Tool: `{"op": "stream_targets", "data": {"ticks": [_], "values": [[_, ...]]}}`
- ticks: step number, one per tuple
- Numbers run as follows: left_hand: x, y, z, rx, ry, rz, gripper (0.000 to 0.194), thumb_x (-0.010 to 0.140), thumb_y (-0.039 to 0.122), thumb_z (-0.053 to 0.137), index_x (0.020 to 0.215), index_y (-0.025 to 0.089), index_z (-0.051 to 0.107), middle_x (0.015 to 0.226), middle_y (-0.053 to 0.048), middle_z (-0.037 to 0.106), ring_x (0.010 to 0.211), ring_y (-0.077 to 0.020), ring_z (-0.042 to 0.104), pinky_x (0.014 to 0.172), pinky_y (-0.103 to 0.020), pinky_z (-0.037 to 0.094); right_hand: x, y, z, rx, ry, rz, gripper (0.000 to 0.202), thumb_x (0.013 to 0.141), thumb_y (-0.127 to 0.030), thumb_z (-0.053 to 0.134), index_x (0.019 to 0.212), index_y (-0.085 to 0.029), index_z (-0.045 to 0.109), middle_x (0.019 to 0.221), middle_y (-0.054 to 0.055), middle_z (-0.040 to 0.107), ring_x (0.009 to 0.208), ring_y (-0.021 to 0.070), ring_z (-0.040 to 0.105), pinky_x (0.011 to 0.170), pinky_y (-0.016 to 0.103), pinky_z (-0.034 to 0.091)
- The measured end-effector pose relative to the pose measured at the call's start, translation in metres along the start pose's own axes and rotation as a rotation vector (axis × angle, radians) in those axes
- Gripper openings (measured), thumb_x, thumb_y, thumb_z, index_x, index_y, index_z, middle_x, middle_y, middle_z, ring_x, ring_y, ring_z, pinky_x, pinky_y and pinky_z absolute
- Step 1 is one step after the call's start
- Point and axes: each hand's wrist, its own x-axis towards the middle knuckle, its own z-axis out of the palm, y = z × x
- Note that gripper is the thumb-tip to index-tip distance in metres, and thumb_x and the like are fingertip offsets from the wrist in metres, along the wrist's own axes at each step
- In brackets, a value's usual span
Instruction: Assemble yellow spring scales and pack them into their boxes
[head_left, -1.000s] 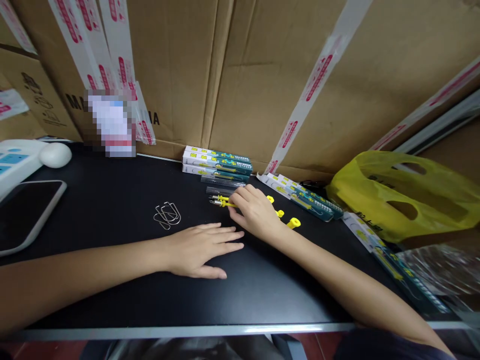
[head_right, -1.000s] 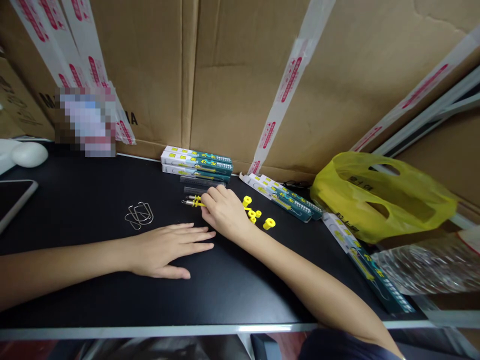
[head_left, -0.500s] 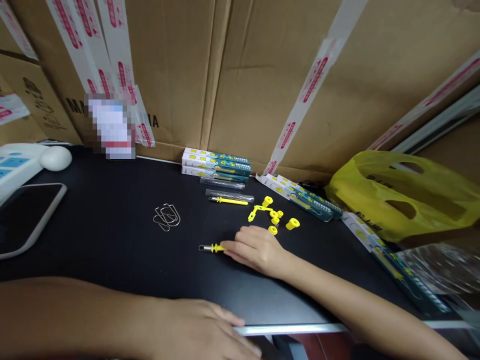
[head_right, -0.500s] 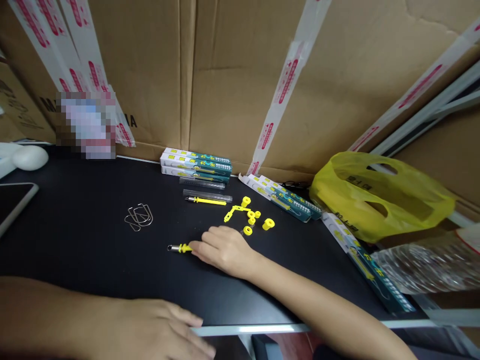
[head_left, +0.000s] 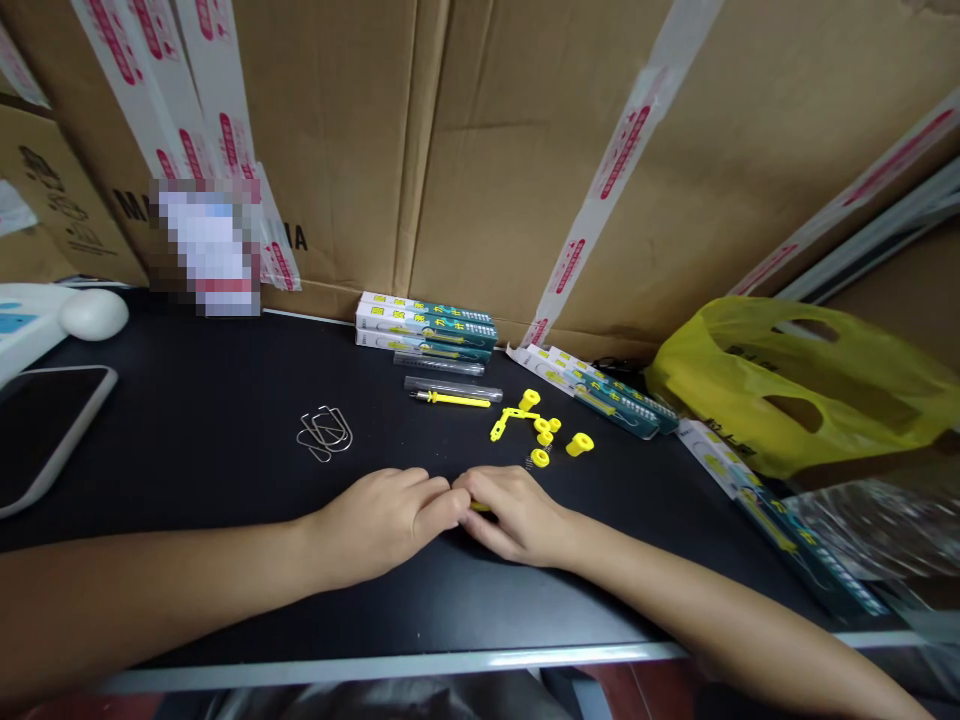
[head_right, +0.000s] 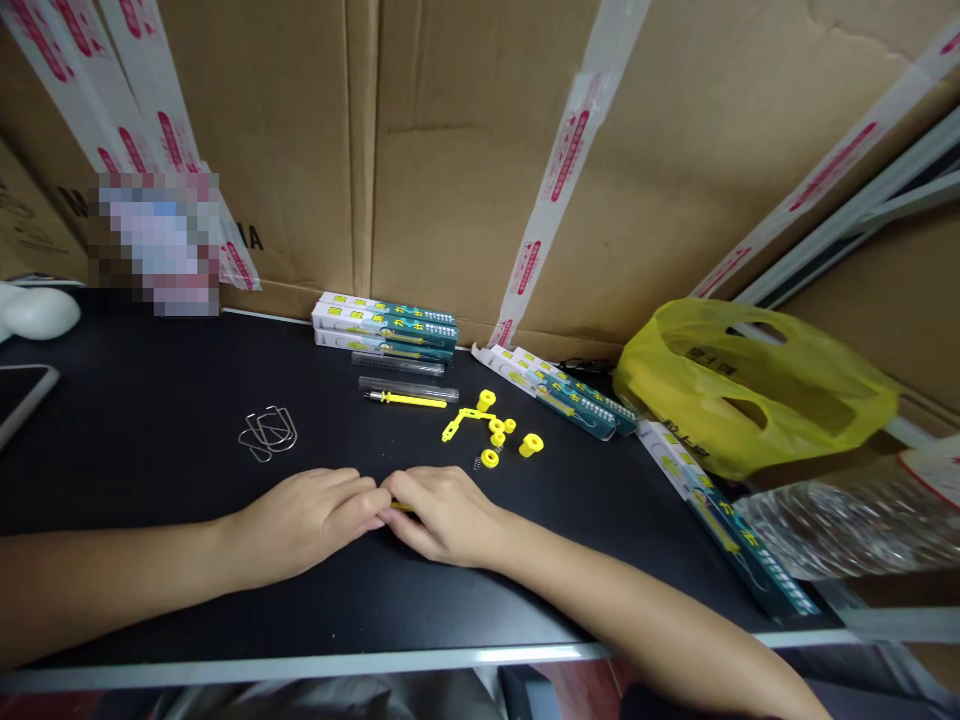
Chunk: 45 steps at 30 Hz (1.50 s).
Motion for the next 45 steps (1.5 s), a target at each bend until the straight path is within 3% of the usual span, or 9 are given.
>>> {"op": "stream_targets", "data": {"ticks": [5, 10, 14, 19, 25, 29, 33, 39, 45], "values": [[0.002, -0.016, 0.007, -0.056, -0.121, -0.167, 0.023, 0.095, 0.015, 0.041, 0.117, 0.016, 0.048, 0.081, -0.001, 0.064, 0.071, -0.018, 0.062, 0.06, -0.029, 0.046, 0.006, 0.021, -0.031, -0.216, -0.122, 0.131, 0.021, 0.096, -0.029, 0.042, 0.094, -0.018, 0.06, 0.081, 0.006, 0.067, 0.072, 0.015, 0.06, 0.064, 0.024, 0.043], [0.006, -0.031, 0.01, -0.148, -0.2, -0.297, 0.026, 0.097, 0.018, 0.038, 0.118, 0.018, 0.052, 0.092, -0.003, 0.066, 0.084, -0.0192, 0.063, 0.073, -0.032, 0.05, 0.0, 0.05, -0.066, -0.689, -0.233, 0.589, 0.021, 0.092, -0.031, 0.05, 0.089, -0.017, 0.065, 0.086, 0.01, 0.067, 0.088, 0.0247, 0.063, 0.067, 0.03, 0.044], [0.007, -0.03, 0.008, -0.179, -0.238, -0.29, 0.025, 0.096, 0.016, 0.037, 0.113, 0.018, 0.055, 0.094, -0.004, 0.065, 0.086, -0.0194, 0.062, 0.076, -0.033, 0.05, -0.006, 0.062, -0.07, -0.749, -0.391, 0.727, 0.025, 0.089, -0.038, 0.054, 0.092, -0.016, 0.067, 0.092, 0.012, 0.068, 0.093, 0.0287, 0.064, 0.067, 0.032, 0.045], [0.006, -0.029, 0.007, -0.198, -0.202, -0.274, 0.025, 0.097, 0.019, 0.035, 0.111, 0.019, 0.056, 0.092, -0.004, 0.065, 0.088, -0.0177, 0.062, 0.078, -0.031, 0.05, -0.006, 0.064, -0.066, -0.677, -0.442, 0.744, 0.02, 0.088, -0.032, 0.055, 0.096, -0.016, 0.064, 0.093, 0.01, 0.07, 0.092, 0.0278, 0.065, 0.071, 0.032, 0.045], [0.007, -0.03, 0.008, -0.224, -0.168, -0.267, 0.025, 0.097, 0.02, 0.036, 0.11, 0.019, 0.057, 0.092, -0.004, 0.065, 0.091, -0.0173, 0.063, 0.08, -0.03, 0.05, -0.009, 0.06, -0.066, -0.509, -0.391, 0.742, 0.028, 0.085, -0.03, 0.058, 0.109, -0.016, 0.055, 0.095, 0.009, 0.068, 0.079, 0.0222, 0.065, 0.063, 0.028, 0.042], [0.007, -0.03, 0.008, -0.222, -0.186, -0.267, 0.025, 0.097, 0.019, 0.036, 0.111, 0.018, 0.057, 0.094, -0.004, 0.066, 0.091, -0.0182, 0.063, 0.081, -0.032, 0.05, -0.01, 0.056, -0.068, -0.386, -0.368, 0.676, 0.027, 0.083, -0.017, 0.057, 0.11, -0.018, 0.054, 0.099, 0.007, 0.064, 0.078, 0.0184, 0.063, 0.066, 0.027, 0.042], [0.006, -0.03, 0.01, -0.217, -0.19, -0.264, 0.025, 0.097, 0.019, 0.037, 0.112, 0.019, 0.056, 0.094, -0.003, 0.065, 0.089, -0.0185, 0.063, 0.078, -0.032, 0.051, -0.003, 0.043, -0.067, -0.237, -0.206, 0.59, 0.025, 0.082, -0.013, 0.055, 0.106, -0.019, 0.056, 0.098, 0.006, 0.06, 0.078, 0.016, 0.06, 0.071, 0.028, 0.045], [0.005, -0.03, 0.011, -0.22, -0.168, -0.258, 0.024, 0.096, 0.019, 0.038, 0.113, 0.019, 0.055, 0.093, -0.003, 0.066, 0.087, -0.0183, 0.064, 0.074, -0.03, 0.05, 0.007, 0.019, -0.046, 0.329, -0.062, 0.458, 0.024, 0.083, -0.019, 0.06, 0.107, -0.02, 0.056, 0.092, 0.002, 0.057, 0.076, 0.0126, 0.057, 0.062, 0.023, 0.048], [0.005, -0.031, 0.009, -0.259, -0.154, -0.259, 0.023, 0.096, 0.019, 0.039, 0.112, 0.019, 0.055, 0.094, -0.003, 0.066, 0.086, -0.018, 0.065, 0.074, -0.029, 0.049, 0.007, 0.02, -0.038, 0.409, 0.046, 0.453, 0.025, 0.083, -0.02, 0.062, 0.107, -0.02, 0.057, 0.091, 0.003, 0.057, 0.076, 0.0129, 0.057, 0.062, 0.025, 0.048]]}}
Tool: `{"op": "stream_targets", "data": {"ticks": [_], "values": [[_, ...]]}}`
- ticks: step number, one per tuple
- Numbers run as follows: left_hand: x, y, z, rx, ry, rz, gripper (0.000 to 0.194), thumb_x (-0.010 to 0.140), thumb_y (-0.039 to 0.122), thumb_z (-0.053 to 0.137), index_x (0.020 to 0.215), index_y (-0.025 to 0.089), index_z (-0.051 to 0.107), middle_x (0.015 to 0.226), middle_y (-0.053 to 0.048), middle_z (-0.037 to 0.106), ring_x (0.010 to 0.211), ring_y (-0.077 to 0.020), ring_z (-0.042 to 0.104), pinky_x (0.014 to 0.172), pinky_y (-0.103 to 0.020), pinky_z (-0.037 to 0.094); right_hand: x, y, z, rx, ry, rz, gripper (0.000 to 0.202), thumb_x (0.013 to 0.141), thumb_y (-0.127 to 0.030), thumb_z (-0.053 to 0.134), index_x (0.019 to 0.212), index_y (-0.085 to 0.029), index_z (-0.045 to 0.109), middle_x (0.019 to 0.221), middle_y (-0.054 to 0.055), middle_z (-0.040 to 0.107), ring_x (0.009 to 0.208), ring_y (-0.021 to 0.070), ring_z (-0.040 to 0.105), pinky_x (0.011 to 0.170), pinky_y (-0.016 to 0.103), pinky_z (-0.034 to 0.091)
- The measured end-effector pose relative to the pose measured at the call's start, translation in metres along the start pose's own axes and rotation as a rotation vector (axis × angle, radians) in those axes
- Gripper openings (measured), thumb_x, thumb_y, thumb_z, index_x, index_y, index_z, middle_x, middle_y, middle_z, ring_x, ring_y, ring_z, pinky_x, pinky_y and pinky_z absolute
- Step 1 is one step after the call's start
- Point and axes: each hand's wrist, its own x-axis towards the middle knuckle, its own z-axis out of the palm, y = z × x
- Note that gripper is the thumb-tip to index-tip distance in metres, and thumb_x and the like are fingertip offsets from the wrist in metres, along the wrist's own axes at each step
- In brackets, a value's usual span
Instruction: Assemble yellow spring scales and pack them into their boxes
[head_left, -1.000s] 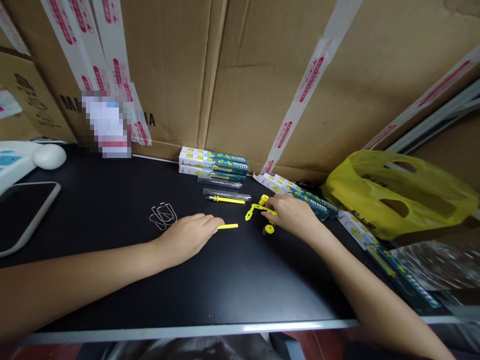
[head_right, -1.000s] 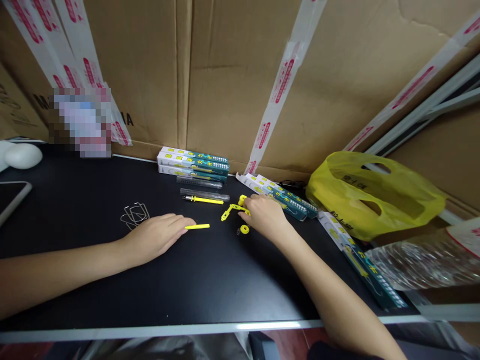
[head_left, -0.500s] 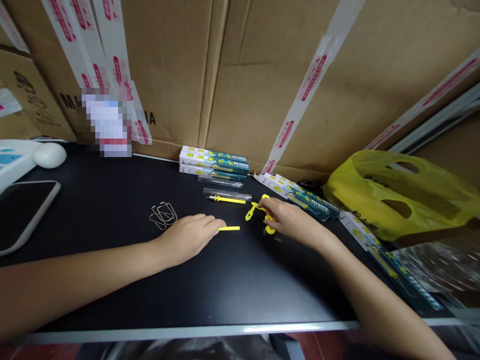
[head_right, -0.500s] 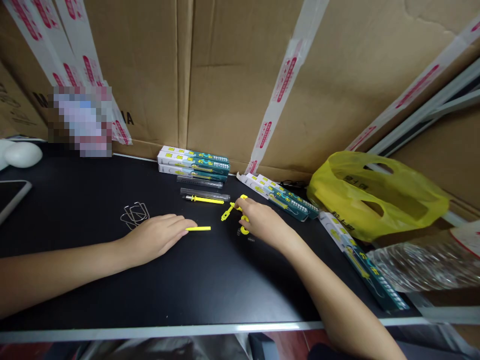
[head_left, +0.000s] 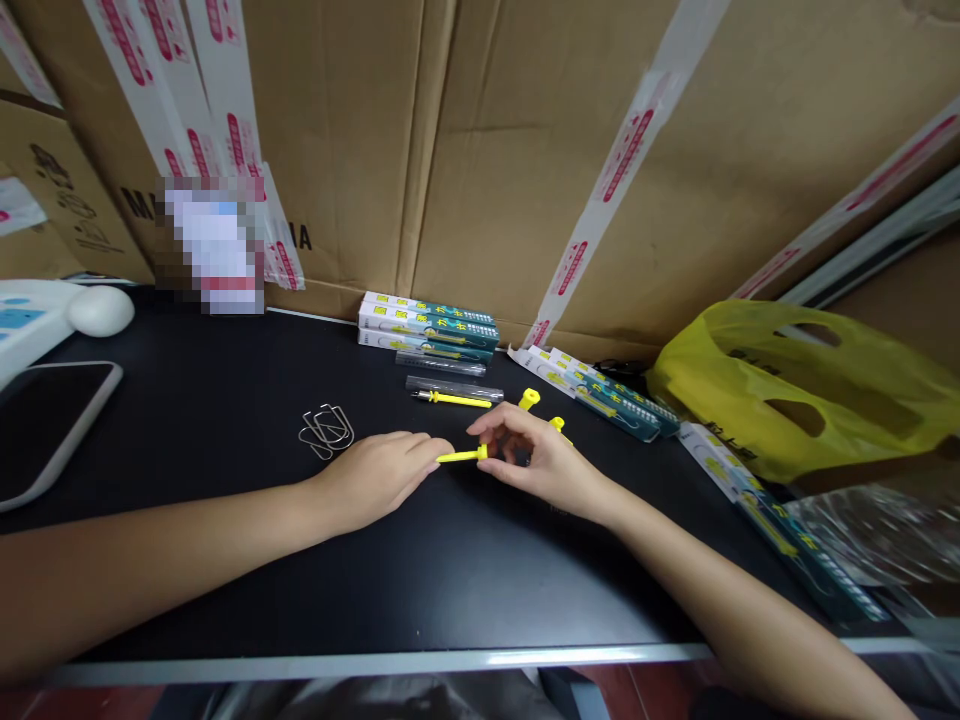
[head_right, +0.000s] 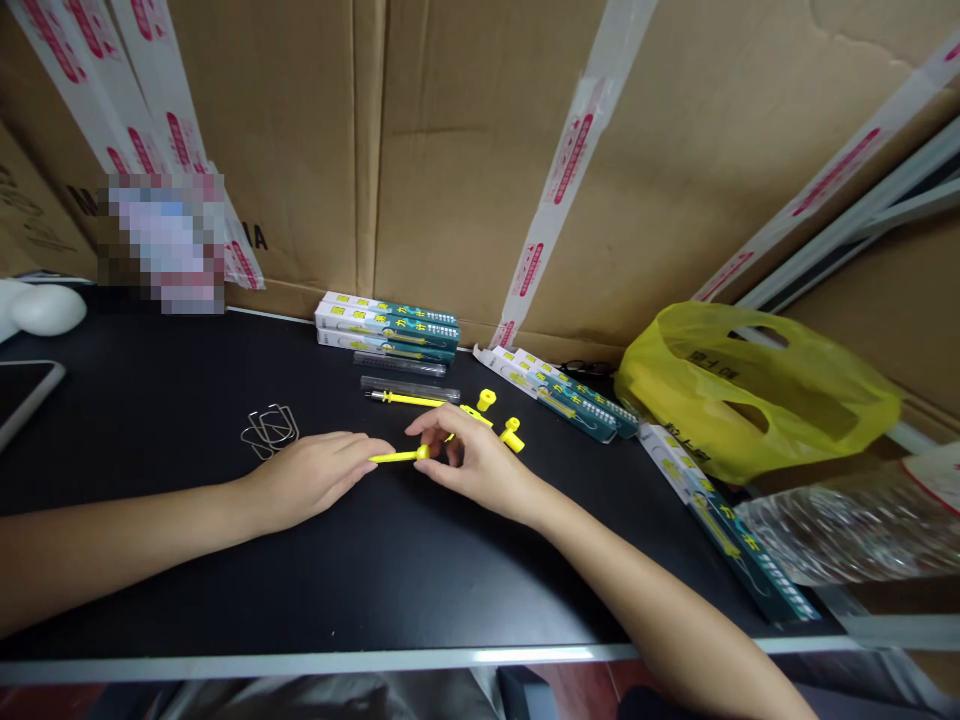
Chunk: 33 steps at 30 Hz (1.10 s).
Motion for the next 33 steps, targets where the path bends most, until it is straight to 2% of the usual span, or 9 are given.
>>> {"op": "stream_targets", "data": {"ticks": [8, 12, 14, 17, 19, 23, 26, 29, 33], "values": [[0.0, -0.001, 0.001, -0.05, -0.003, -0.002, 0.024, 0.097, 0.02, 0.037, 0.114, 0.02, 0.055, 0.1, -0.003, 0.066, 0.09, -0.018, 0.064, 0.077, -0.029, 0.049, 0.002, 0.009, 0.011, 0.153, -0.023, 0.008, 0.026, 0.083, -0.028, 0.063, 0.107, -0.019, 0.057, 0.095, 0.004, 0.057, 0.081, 0.0134, 0.058, 0.067, 0.026, 0.05], [0.0, 0.0, 0.0, -0.082, -0.013, -0.035, 0.024, 0.097, 0.021, 0.038, 0.113, 0.02, 0.055, 0.098, -0.003, 0.067, 0.089, -0.0187, 0.065, 0.076, -0.031, 0.05, -0.003, -0.002, -0.012, -0.093, 0.019, 0.075, 0.033, 0.081, -0.035, 0.066, 0.107, -0.019, 0.053, 0.095, 0.004, 0.057, 0.076, 0.0128, 0.057, 0.058, 0.023, 0.045], [0.001, 0.0, 0.0, -0.087, -0.019, -0.052, 0.024, 0.097, 0.021, 0.038, 0.113, 0.02, 0.055, 0.1, -0.004, 0.067, 0.091, -0.0192, 0.065, 0.078, -0.031, 0.05, -0.011, -0.011, -0.031, -0.303, -0.113, 0.151, 0.03, 0.079, -0.042, 0.067, 0.093, -0.02, 0.054, 0.075, -0.002, 0.057, 0.063, 0.0113, 0.052, 0.054, 0.022, 0.039], [0.001, 0.001, 0.0, -0.094, -0.027, -0.068, 0.024, 0.097, 0.021, 0.037, 0.114, 0.02, 0.055, 0.104, -0.004, 0.067, 0.095, -0.0194, 0.065, 0.081, -0.032, 0.05, -0.026, -0.023, -0.049, -0.494, -0.613, 0.238, 0.035, 0.064, -0.038, 0.08, 0.086, -0.023, 0.058, 0.058, -0.007, 0.054, 0.051, 0.011, 0.049, 0.047, 0.022, 0.027], [0.001, 0.0, 0.0, -0.099, -0.032, -0.07, 0.024, 0.097, 0.022, 0.037, 0.113, 0.02, 0.055, 0.104, -0.004, 0.067, 0.095, -0.0191, 0.065, 0.081, -0.032, 0.051, -0.035, -0.027, -0.047, -0.626, -0.675, 0.248, 0.035, 0.057, -0.029, 0.084, 0.082, -0.023, 0.059, 0.059, -0.006, 0.056, 0.056, 0.0138, 0.053, 0.048, 0.023, 0.025], [0.001, -0.001, 0.002, -0.107, -0.016, -0.066, 0.025, 0.097, 0.022, 0.037, 0.114, 0.02, 0.055, 0.104, -0.004, 0.067, 0.096, -0.018, 0.065, 0.082, -0.031, 0.05, -0.039, -0.029, -0.035, -0.571, -0.71, 0.189, 0.017, 0.07, -0.013, 0.07, 0.077, -0.024, 0.059, 0.063, -0.004, 0.06, 0.06, 0.0135, 0.056, 0.049, 0.023, 0.026], [0.001, -0.001, 0.002, -0.104, -0.017, -0.068, 0.025, 0.097, 0.022, 0.038, 0.114, 0.021, 0.055, 0.105, -0.004, 0.068, 0.096, -0.018, 0.065, 0.082, -0.031, 0.05, -0.033, -0.028, -0.03, -0.562, -0.663, 0.147, 0.013, 0.078, -0.011, 0.06, 0.08, -0.024, 0.058, 0.067, -0.003, 0.063, 0.06, 0.0128, 0.057, 0.05, 0.022, 0.03], [0.001, -0.001, 0.001, -0.098, -0.026, -0.072, 0.025, 0.096, 0.022, 0.038, 0.114, 0.021, 0.055, 0.105, -0.004, 0.068, 0.096, -0.0183, 0.065, 0.082, -0.031, 0.05, -0.022, -0.02, -0.026, -0.688, -0.446, 0.151, 0.01, 0.086, -0.015, 0.053, 0.09, -0.022, 0.057, 0.074, 0.0, 0.067, 0.064, 0.0147, 0.061, 0.055, 0.023, 0.035], [0.001, 0.0, -0.002, -0.092, -0.023, -0.067, 0.025, 0.097, 0.022, 0.038, 0.113, 0.021, 0.056, 0.103, -0.004, 0.068, 0.095, -0.0186, 0.065, 0.081, -0.032, 0.05, -0.007, -0.002, -0.017, -0.883, -0.177, 0.272, 0.014, 0.088, -0.021, 0.052, 0.099, -0.021, 0.06, 0.089, 0.005, 0.072, 0.074, 0.0194, 0.067, 0.056, 0.025, 0.037]]}}
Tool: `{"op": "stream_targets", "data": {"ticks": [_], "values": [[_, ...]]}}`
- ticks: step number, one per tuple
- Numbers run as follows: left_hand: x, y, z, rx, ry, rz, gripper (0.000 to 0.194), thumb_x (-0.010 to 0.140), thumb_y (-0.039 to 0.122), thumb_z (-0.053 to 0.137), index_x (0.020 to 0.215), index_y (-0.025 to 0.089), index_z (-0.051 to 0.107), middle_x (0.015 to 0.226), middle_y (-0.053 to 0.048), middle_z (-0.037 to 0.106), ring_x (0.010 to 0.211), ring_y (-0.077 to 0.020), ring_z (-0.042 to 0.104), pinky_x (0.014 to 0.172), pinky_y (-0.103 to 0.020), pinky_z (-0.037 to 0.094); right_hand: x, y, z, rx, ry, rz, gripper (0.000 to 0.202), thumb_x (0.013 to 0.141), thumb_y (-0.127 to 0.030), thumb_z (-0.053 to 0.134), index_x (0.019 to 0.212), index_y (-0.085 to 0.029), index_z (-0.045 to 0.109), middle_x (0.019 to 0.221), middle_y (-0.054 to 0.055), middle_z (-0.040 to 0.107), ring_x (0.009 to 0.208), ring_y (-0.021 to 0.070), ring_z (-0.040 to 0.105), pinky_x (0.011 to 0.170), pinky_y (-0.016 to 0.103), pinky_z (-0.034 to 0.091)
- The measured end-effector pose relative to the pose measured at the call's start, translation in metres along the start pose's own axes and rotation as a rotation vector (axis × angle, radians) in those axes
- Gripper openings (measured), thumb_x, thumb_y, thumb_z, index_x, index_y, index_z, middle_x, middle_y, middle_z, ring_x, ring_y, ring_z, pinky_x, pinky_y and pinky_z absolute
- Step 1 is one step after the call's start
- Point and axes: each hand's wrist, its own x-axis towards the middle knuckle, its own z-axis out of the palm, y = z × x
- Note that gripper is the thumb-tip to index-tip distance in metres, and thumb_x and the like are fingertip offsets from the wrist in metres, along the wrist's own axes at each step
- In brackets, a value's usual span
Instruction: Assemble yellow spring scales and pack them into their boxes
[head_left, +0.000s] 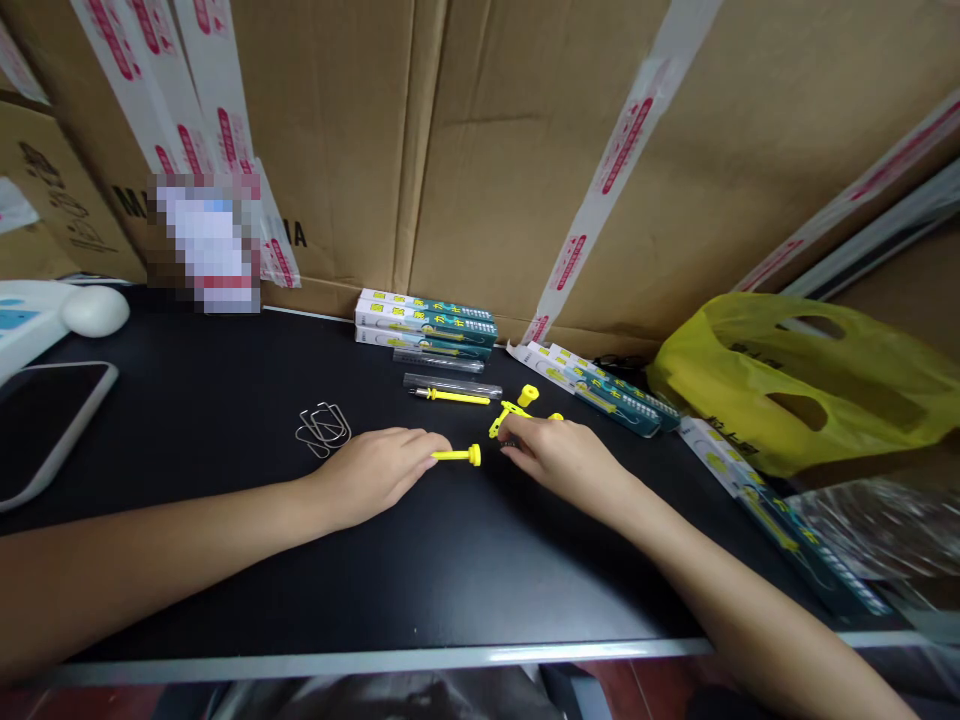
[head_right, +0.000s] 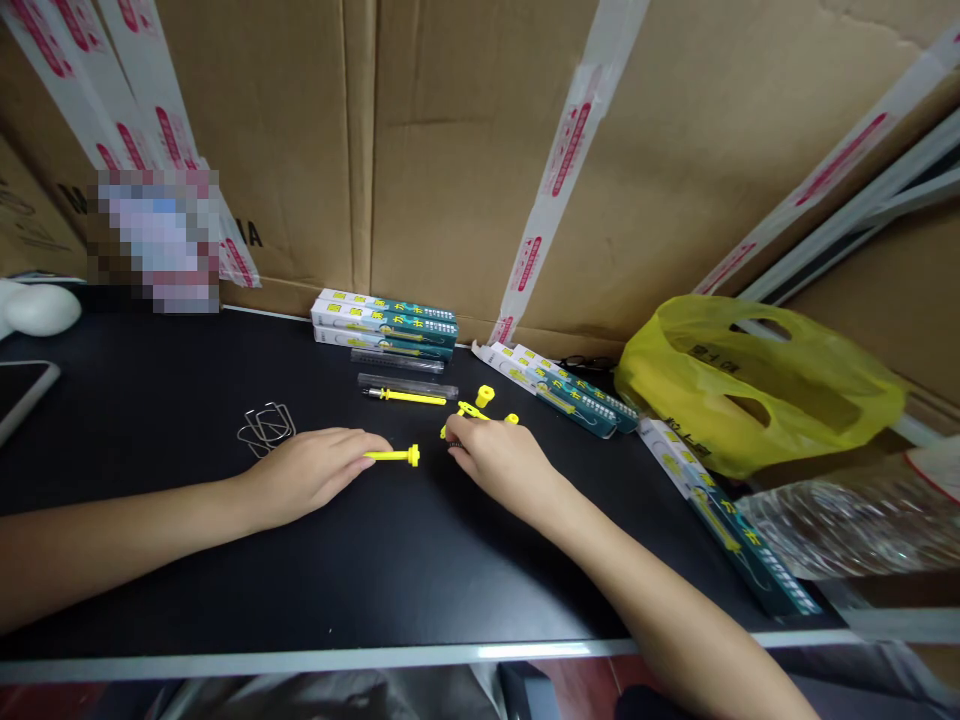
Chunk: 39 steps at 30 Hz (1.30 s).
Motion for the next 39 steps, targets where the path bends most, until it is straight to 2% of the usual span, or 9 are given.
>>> {"op": "stream_targets", "data": {"ticks": [2, 4, 7, 10, 15, 23, 27, 34, 39], "values": [[0.0, 0.0, 0.0, -0.001, -0.002, 0.001, 0.025, 0.097, 0.022, 0.037, 0.113, 0.02, 0.056, 0.102, -0.004, 0.068, 0.094, -0.0184, 0.065, 0.081, -0.032, 0.051, 0.006, 0.002, 0.005, -0.009, 0.029, 0.03, 0.018, 0.088, -0.022, 0.052, 0.104, -0.022, 0.062, 0.093, 0.005, 0.072, 0.077, 0.0201, 0.068, 0.059, 0.025, 0.039], [0.0, 0.0, 0.0, -0.002, -0.003, -0.001, 0.025, 0.097, 0.023, 0.037, 0.112, 0.02, 0.056, 0.101, -0.004, 0.068, 0.094, -0.0184, 0.065, 0.08, -0.031, 0.051, 0.007, 0.002, 0.007, 0.046, 0.062, 0.02, 0.025, 0.087, -0.024, 0.054, 0.111, -0.023, 0.061, 0.084, 0.003, 0.07, 0.072, 0.0183, 0.066, 0.059, 0.025, 0.039], [0.0, 0.0, 0.001, -0.012, 0.001, -0.003, 0.024, 0.096, 0.023, 0.038, 0.113, 0.02, 0.055, 0.102, -0.004, 0.068, 0.094, -0.0184, 0.065, 0.08, -0.031, 0.05, 0.004, -0.002, 0.005, 0.269, 0.102, -0.104, 0.035, 0.084, -0.029, 0.06, 0.119, -0.023, 0.056, 0.074, -0.001, 0.063, 0.062, 0.0134, 0.059, 0.057, 0.023, 0.04], [0.0, 0.0, 0.001, -0.037, -0.005, -0.007, 0.02, 0.096, 0.021, 0.04, 0.109, 0.02, 0.054, 0.1, -0.002, 0.068, 0.092, -0.0176, 0.066, 0.078, -0.03, 0.049, 0.002, -0.009, 0.009, 0.492, 0.133, -0.226, 0.029, 0.083, -0.031, 0.064, 0.11, -0.02, 0.059, 0.076, -0.001, 0.062, 0.062, 0.0111, 0.054, 0.058, 0.022, 0.04], [0.001, -0.001, 0.001, -0.075, -0.015, -0.009, 0.015, 0.095, 0.019, 0.042, 0.104, 0.019, 0.054, 0.095, -0.001, 0.068, 0.086, -0.0168, 0.066, 0.073, -0.028, 0.049, 0.006, -0.015, 0.023, 0.664, 0.186, -0.236, 0.022, 0.084, -0.03, 0.064, 0.102, -0.017, 0.063, 0.07, -0.001, 0.062, 0.054, 0.0092, 0.044, 0.052, 0.021, 0.036], [0.001, 0.0, -0.001, -0.112, 0.017, -0.007, 0.016, 0.096, 0.019, 0.04, 0.104, 0.019, 0.053, 0.097, -0.001, 0.067, 0.086, -0.0156, 0.065, 0.073, -0.027, 0.048, 0.002, -0.01, 0.011, 0.643, 0.181, -0.241, 0.019, 0.084, -0.029, 0.061, 0.1, -0.017, 0.062, 0.074, -0.001, 0.061, 0.055, 0.0086, 0.042, 0.052, 0.021, 0.036], [-0.001, 0.001, -0.001, -0.06, 0.048, 0.036, 0.018, 0.097, 0.022, 0.039, 0.104, 0.02, 0.055, 0.095, -0.001, 0.067, 0.085, -0.0151, 0.065, 0.074, -0.026, 0.047, -0.001, -0.013, 0.005, 0.632, 0.096, -0.241, 0.021, 0.09, -0.035, 0.054, 0.098, -0.018, 0.062, 0.074, 0.0, 0.06, 0.059, 0.0098, 0.047, 0.056, 0.021, 0.037], [-0.003, 0.002, 0.002, -0.038, 0.016, 0.17, 0.019, 0.097, 0.026, 0.038, 0.101, 0.019, 0.056, 0.092, -0.001, 0.066, 0.084, -0.0145, 0.065, 0.073, -0.024, 0.046, -0.004, -0.034, 0.017, 0.67, -0.027, -0.261, 0.028, 0.095, -0.04, 0.045, 0.098, -0.017, 0.061, 0.08, 0.002, 0.063, 0.067, 0.0121, 0.055, 0.062, 0.023, 0.039], [-0.002, 0.003, 0.0, -0.099, -0.015, 0.082, 0.011, 0.095, 0.025, 0.043, 0.097, 0.019, 0.052, 0.09, -0.001, 0.067, 0.08, -0.016, 0.067, 0.067, -0.025, 0.046, -0.004, -0.039, 0.025, 0.687, 0.001, -0.247, 0.027, 0.095, -0.039, 0.044, 0.098, -0.018, 0.06, 0.085, 0.003, 0.065, 0.073, 0.014, 0.058, 0.067, 0.025, 0.04]]}}
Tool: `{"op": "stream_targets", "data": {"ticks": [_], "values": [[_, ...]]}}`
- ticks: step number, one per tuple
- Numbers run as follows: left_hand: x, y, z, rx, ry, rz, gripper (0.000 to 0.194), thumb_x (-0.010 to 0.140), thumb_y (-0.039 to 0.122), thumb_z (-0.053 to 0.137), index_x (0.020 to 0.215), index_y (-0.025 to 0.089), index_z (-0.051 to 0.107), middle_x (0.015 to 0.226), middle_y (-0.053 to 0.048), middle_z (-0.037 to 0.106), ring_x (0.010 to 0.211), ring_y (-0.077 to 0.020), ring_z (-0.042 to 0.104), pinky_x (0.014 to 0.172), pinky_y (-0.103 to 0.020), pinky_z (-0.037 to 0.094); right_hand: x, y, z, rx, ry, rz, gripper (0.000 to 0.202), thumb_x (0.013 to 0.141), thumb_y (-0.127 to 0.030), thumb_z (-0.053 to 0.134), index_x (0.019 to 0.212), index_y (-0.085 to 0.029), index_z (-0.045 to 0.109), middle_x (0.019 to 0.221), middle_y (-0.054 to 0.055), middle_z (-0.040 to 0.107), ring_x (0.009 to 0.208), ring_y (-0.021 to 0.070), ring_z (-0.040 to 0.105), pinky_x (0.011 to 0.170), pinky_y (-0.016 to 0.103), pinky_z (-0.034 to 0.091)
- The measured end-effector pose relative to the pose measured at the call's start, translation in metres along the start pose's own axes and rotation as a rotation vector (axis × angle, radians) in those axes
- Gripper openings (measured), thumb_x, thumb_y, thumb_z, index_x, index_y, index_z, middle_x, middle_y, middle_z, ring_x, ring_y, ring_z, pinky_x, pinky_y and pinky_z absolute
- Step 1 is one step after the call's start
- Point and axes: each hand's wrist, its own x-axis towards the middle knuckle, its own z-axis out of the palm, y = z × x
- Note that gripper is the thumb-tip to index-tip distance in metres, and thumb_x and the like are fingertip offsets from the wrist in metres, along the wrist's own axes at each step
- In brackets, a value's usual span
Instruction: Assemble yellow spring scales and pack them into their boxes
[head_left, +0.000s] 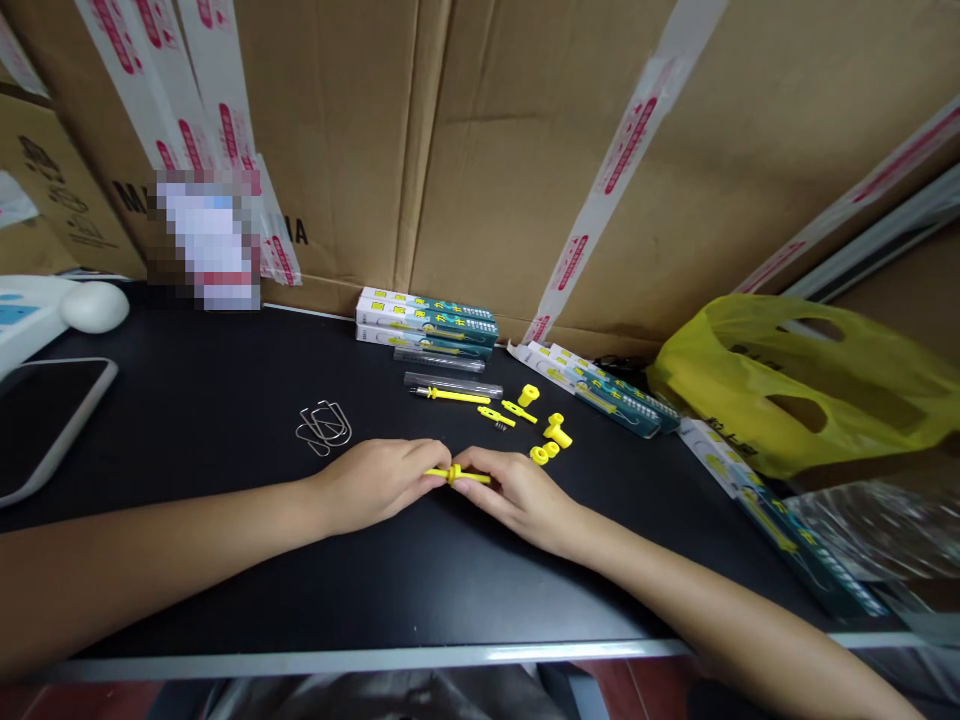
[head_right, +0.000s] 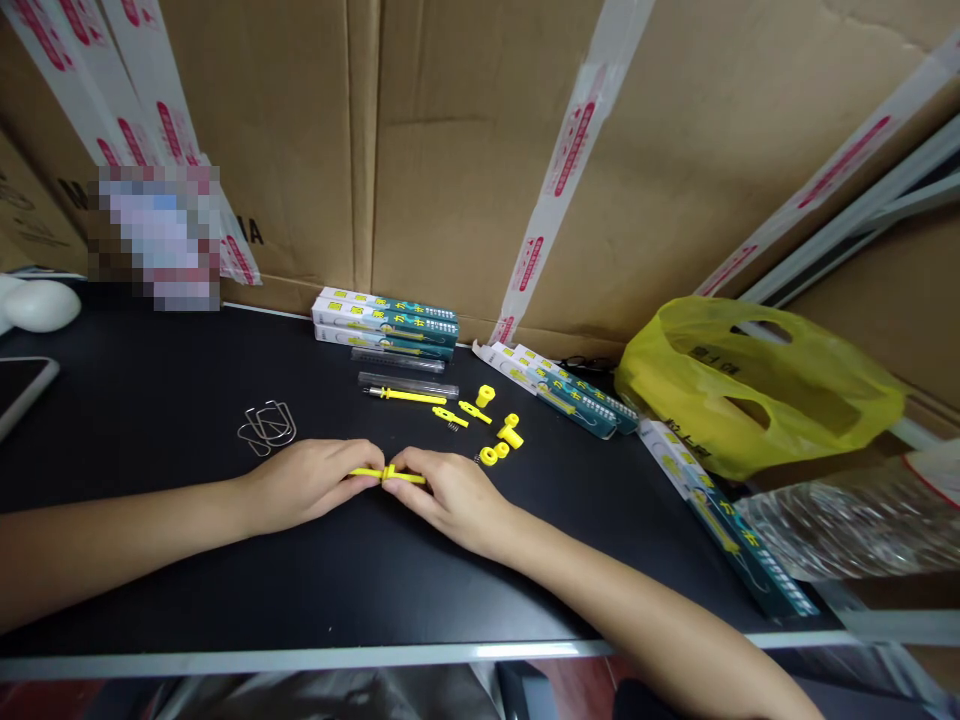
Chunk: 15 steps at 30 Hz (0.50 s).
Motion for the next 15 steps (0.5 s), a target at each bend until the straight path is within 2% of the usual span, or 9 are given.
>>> {"op": "stream_targets", "data": {"ticks": [5, 8, 15], "values": [[0.003, 0.0, -0.004, -0.119, 0.016, -0.107, 0.008, 0.094, 0.025, 0.044, 0.099, 0.021, 0.048, 0.094, 0.0, 0.066, 0.082, -0.0156, 0.067, 0.067, -0.024, 0.046, 0.001, 0.003, 0.002, 0.049, 0.034, 0.032, 0.026, 0.091, -0.04, 0.051, 0.107, -0.02, 0.055, 0.068, -0.004, 0.054, 0.057, 0.0105, 0.05, 0.056, 0.022, 0.036], [0.003, 0.0, -0.005, -0.178, 0.018, -0.158, 0.009, 0.094, 0.027, 0.043, 0.1, 0.021, 0.046, 0.091, 0.001, 0.065, 0.079, -0.0152, 0.065, 0.067, -0.025, 0.045, 0.001, 0.008, 0.005, 0.1, 0.081, 0.047, 0.026, 0.09, -0.036, 0.053, 0.111, -0.02, 0.05, 0.066, -0.006, 0.049, 0.052, 0.0091, 0.046, 0.052, 0.021, 0.034], [0.001, -0.001, -0.006, -0.193, 0.046, -0.18, 0.024, 0.091, 0.019, 0.039, 0.114, 0.018, 0.042, 0.075, 0.004, 0.055, 0.062, -0.012, 0.055, 0.06, -0.024, 0.042, 0.0, 0.011, 0.004, 0.117, 0.199, 0.008, 0.011, 0.096, -0.03, 0.042, 0.093, -0.021, 0.048, 0.068, -0.004, 0.049, 0.058, 0.0096, 0.045, 0.057, 0.022, 0.035]]}}
